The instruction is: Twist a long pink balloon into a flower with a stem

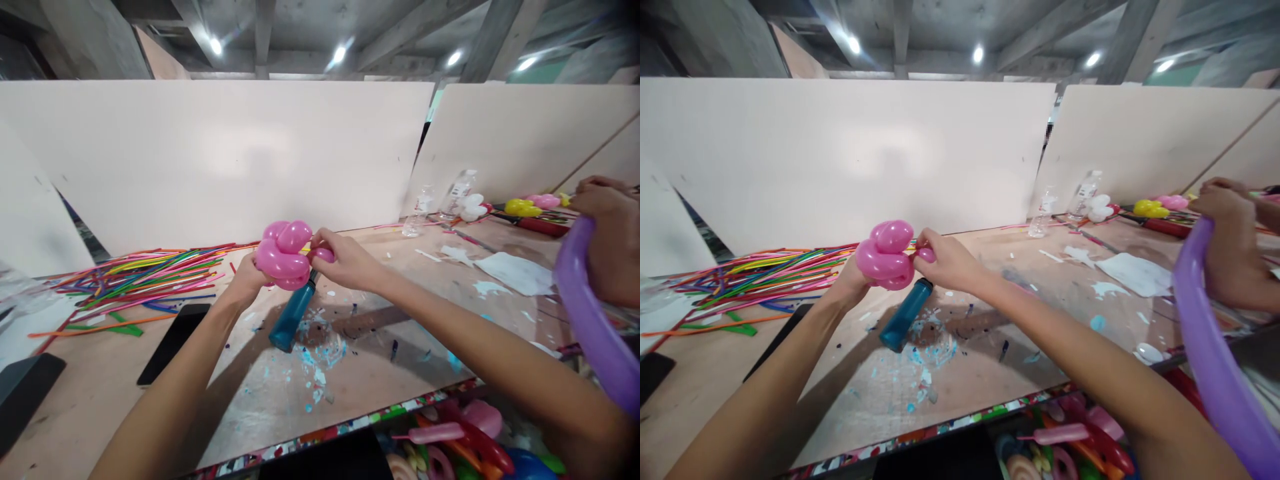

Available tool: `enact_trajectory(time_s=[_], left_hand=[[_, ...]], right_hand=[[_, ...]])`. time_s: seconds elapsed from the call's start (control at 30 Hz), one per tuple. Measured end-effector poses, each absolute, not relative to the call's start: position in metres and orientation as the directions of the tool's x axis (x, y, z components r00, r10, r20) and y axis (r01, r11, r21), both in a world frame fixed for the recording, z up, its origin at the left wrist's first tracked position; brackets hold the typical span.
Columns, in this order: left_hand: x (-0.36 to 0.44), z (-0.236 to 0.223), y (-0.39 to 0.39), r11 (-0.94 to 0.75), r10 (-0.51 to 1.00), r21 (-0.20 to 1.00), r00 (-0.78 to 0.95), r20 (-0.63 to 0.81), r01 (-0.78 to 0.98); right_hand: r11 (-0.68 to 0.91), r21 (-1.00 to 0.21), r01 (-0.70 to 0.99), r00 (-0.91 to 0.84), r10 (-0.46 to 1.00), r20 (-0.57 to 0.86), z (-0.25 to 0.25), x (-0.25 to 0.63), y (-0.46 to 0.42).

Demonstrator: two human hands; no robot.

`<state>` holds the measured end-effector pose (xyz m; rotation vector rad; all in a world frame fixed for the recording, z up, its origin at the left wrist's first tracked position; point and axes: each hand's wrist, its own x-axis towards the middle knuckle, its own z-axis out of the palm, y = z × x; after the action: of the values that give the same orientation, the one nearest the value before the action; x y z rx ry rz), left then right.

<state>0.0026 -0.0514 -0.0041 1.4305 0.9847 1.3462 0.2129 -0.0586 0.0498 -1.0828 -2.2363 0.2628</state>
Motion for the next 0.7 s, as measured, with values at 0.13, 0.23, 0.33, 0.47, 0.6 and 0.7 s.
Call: enact_trajectory(time_s=[0.13, 0.23, 0.33, 0.47, 0.6, 0.7], left_hand=[[-0.001, 0.005, -0.059, -0.423, 0.905, 0.881, 0.047, 0.423, 0.211], [0.002, 0.009, -0.067, -0.490, 0.835, 0.768, -0.031, 0.550, 0.412], [0.010, 0.007, -0.072, -0.507, 0.782, 0.693, -0.066, 0.620, 0.513], [0.012, 0.005, -0.073, -0.559, 0.754, 0.679, -0.049, 0.655, 0.476], [-0.009, 0.012, -0.069, -0.471, 0.869, 0.880, 0.206, 0.450, 0.065], [-0.027, 0.015, -0.063, -0.240, 0.911, 0.934, 0.271, 0.312, -0.266]], right_hand=[[0.707, -0.363, 0.607, -0.551, 0.703, 0.450, 0.041, 0.211, -0.061], [0.718, -0.278, 0.639, -0.551, 0.678, 0.486, 0.032, 0.207, -0.066], [0.733, -0.241, 0.636, -0.515, 0.636, 0.575, 0.024, 0.201, -0.070], [0.772, -0.226, 0.594, -0.479, 0.565, 0.671, 0.020, 0.198, -0.072], [0.806, -0.212, 0.553, -0.471, 0.512, 0.718, 0.022, 0.210, -0.068], [0.850, -0.230, 0.473, -0.527, 0.482, 0.700, 0.022, 0.218, -0.062]])
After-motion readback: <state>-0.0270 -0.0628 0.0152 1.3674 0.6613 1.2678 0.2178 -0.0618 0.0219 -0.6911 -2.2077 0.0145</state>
